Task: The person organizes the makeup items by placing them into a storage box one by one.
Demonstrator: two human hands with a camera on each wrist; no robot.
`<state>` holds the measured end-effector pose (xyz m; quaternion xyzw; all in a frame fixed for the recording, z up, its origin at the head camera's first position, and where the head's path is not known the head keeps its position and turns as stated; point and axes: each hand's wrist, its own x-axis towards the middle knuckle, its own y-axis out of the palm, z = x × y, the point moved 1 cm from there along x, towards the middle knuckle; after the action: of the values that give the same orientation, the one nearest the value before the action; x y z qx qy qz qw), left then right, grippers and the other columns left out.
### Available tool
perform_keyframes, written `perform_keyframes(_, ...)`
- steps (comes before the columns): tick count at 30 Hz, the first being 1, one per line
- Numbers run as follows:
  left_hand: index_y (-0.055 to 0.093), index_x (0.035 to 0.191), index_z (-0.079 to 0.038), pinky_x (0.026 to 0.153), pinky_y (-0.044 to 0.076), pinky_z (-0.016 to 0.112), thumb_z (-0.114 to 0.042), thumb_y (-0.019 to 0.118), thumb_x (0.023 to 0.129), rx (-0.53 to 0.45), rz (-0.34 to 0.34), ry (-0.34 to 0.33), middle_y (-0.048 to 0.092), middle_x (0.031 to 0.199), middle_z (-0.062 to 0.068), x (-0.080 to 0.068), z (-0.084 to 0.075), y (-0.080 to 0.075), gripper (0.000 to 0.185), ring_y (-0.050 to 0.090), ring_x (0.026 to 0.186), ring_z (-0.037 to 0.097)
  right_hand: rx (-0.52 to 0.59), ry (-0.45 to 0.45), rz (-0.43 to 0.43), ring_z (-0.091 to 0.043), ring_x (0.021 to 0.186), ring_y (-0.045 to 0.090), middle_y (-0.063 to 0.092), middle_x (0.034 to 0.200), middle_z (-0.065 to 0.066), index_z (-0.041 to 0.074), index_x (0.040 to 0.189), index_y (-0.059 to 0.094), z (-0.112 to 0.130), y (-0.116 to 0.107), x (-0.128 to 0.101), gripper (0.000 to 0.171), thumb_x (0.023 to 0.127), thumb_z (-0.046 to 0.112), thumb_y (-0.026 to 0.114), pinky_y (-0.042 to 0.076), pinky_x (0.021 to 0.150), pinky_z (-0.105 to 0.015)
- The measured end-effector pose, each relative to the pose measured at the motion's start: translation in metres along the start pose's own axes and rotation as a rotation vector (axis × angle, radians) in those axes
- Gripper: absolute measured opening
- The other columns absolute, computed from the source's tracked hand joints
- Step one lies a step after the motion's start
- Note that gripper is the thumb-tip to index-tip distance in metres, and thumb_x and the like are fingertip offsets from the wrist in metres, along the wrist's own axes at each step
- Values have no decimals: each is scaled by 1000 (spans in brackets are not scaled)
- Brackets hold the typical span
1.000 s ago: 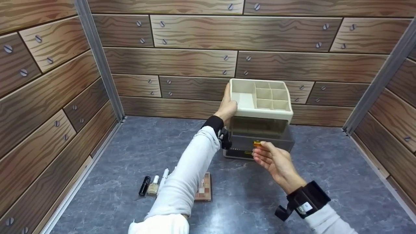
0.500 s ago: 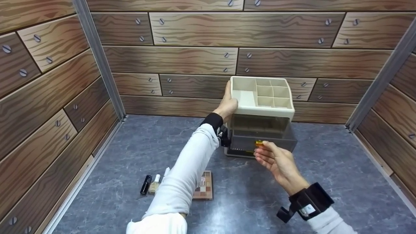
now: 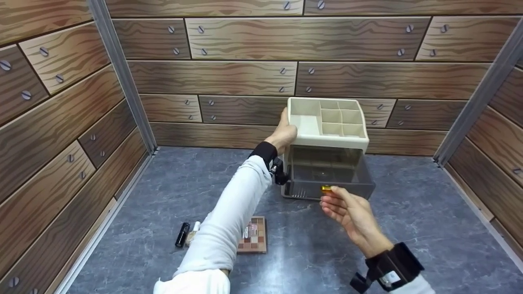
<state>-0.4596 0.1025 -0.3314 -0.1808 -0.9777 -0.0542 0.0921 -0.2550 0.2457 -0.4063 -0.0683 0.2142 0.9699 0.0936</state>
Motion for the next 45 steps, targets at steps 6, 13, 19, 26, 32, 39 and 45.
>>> perform_keyframes(6,8,152,-12,100,37,33,17,35,77,12,-11,-26,27,147,19,3,3,4,85,35,127,32,20,-32,-1,-21,72,70,71,76,-9,4,85,71,-2,-6,3,17,92,18,64,58,70,-30)
perform_keyframes(13,30,143,-5,97,41,35,-12,48,91,84,-23,-194,43,132,11,-6,8,-4,56,46,111,21,49,-121,-54,-22,69,70,71,74,-11,2,83,69,-16,-2,4,18,91,18,65,58,66,-29)
perform_keyframes(19,41,137,-12,94,42,52,-27,51,93,46,3,-309,50,124,10,-30,15,-24,47,52,109,26,22,-127,-58,-23,70,70,70,73,-11,0,85,68,-24,-1,2,18,91,17,65,59,66,-30)
perform_keyframes(26,35,145,-13,102,36,57,-29,51,96,6,47,-277,46,140,13,-49,14,-45,54,45,128,33,10,-179,-77,-24,70,70,70,73,-12,-1,87,68,-22,1,5,19,90,18,66,59,65,-31)
perform_keyframes(32,33,146,-14,101,41,54,-31,54,96,122,39,-222,40,146,12,-73,15,-70,57,41,132,33,16,-217,-70,-23,69,70,70,73,-12,-1,86,69,-19,3,7,19,90,17,66,59,64,-31)
perform_keyframes(39,39,143,-16,98,44,52,-37,57,95,319,51,-198,48,140,12,-119,37,-113,56,46,128,29,2,-210,-60,-24,68,70,70,73,-13,-2,89,66,-20,-2,6,18,90,15,66,59,63,-32)
perform_keyframes(45,45,138,-11,91,51,48,-39,59,93,426,11,-246,53,134,14,-150,56,-154,55,53,118,31,-5,-196,-38,-23,66,70,70,73,-14,-3,89,66,-17,-3,8,17,90,14,66,59,63,-32)
